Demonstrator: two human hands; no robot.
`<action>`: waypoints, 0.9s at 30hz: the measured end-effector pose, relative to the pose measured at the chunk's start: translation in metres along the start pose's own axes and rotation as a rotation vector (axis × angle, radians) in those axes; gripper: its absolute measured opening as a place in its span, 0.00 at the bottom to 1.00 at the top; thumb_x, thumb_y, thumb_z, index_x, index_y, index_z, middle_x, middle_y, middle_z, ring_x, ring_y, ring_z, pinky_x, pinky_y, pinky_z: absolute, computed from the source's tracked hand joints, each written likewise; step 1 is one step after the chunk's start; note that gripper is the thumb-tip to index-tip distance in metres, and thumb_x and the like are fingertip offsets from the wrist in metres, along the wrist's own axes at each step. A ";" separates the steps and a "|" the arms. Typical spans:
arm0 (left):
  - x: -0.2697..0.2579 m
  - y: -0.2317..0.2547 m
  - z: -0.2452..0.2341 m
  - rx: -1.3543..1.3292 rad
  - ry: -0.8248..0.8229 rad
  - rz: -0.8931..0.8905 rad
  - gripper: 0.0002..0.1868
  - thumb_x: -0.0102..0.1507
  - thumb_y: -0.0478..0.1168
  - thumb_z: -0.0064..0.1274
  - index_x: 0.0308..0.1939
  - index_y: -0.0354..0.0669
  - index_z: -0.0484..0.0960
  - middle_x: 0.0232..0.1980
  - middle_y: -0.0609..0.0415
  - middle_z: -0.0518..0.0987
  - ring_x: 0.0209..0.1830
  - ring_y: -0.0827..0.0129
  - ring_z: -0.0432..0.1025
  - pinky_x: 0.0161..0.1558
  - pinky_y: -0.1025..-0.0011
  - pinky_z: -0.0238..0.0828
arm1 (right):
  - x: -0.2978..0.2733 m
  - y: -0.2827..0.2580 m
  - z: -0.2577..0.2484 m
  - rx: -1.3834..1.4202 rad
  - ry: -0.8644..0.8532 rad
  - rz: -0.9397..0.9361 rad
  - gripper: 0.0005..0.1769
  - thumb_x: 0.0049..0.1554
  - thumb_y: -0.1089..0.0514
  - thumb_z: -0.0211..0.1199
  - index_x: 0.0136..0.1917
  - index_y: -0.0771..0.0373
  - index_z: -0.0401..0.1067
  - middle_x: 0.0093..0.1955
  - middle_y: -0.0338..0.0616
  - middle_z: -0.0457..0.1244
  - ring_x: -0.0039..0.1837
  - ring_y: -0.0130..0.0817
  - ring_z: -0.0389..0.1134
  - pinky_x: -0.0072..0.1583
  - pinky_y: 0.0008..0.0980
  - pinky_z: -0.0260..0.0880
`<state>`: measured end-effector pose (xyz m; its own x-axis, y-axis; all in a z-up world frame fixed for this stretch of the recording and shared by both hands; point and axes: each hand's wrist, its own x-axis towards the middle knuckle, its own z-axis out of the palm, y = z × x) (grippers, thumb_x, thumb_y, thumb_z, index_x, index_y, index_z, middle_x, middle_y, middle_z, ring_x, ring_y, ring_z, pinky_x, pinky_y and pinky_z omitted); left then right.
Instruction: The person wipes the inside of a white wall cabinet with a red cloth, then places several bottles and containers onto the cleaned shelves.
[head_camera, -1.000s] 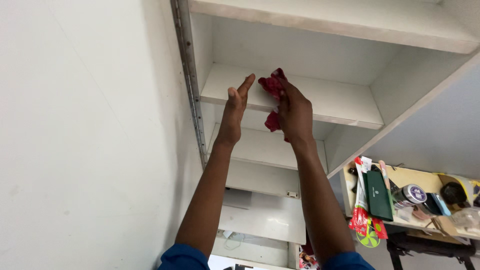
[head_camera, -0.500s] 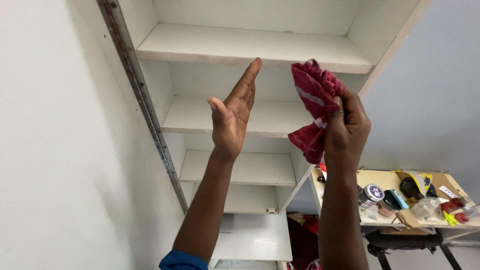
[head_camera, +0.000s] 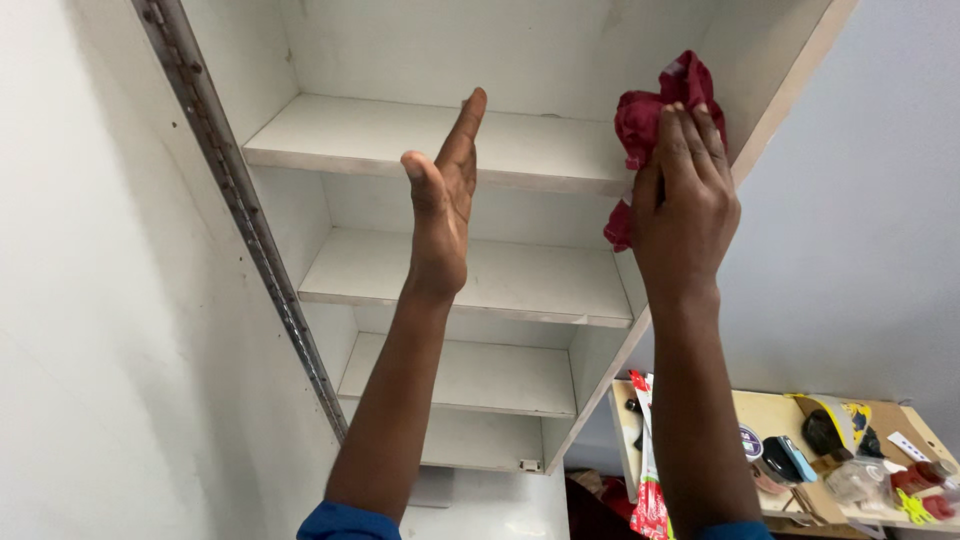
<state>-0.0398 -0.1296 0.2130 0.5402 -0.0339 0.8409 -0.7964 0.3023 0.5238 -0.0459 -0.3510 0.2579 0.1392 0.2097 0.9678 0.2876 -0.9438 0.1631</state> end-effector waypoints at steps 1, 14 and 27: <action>0.005 -0.002 -0.004 0.032 0.026 -0.004 0.60 0.65 0.81 0.07 0.84 0.36 0.47 0.89 0.44 0.45 0.91 0.53 0.30 0.87 0.52 0.24 | 0.001 0.003 0.006 -0.018 -0.070 0.019 0.14 0.72 0.60 0.53 0.67 0.66 0.72 0.68 0.53 0.69 0.75 0.54 0.67 0.76 0.50 0.65; 0.043 -0.019 -0.042 0.210 0.061 -0.181 0.64 0.61 0.81 0.08 0.80 0.27 0.46 0.86 0.37 0.46 0.87 0.51 0.36 0.83 0.56 0.31 | 0.035 -0.003 0.039 -0.013 -0.813 0.227 0.51 0.64 0.22 0.29 0.73 0.68 0.62 0.75 0.63 0.55 0.77 0.57 0.53 0.73 0.53 0.50; 0.051 -0.021 -0.054 0.282 0.090 -0.237 0.69 0.57 0.85 0.06 0.80 0.27 0.46 0.84 0.37 0.48 0.86 0.50 0.40 0.81 0.57 0.39 | 0.041 -0.037 0.060 -0.061 -0.848 0.189 0.46 0.65 0.26 0.29 0.75 0.62 0.63 0.74 0.57 0.59 0.76 0.55 0.55 0.72 0.54 0.58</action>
<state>0.0193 -0.0863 0.2376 0.7299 0.0160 0.6834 -0.6836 0.0220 0.7296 0.0059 -0.2918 0.2802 0.8452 0.1443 0.5146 0.1400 -0.9890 0.0475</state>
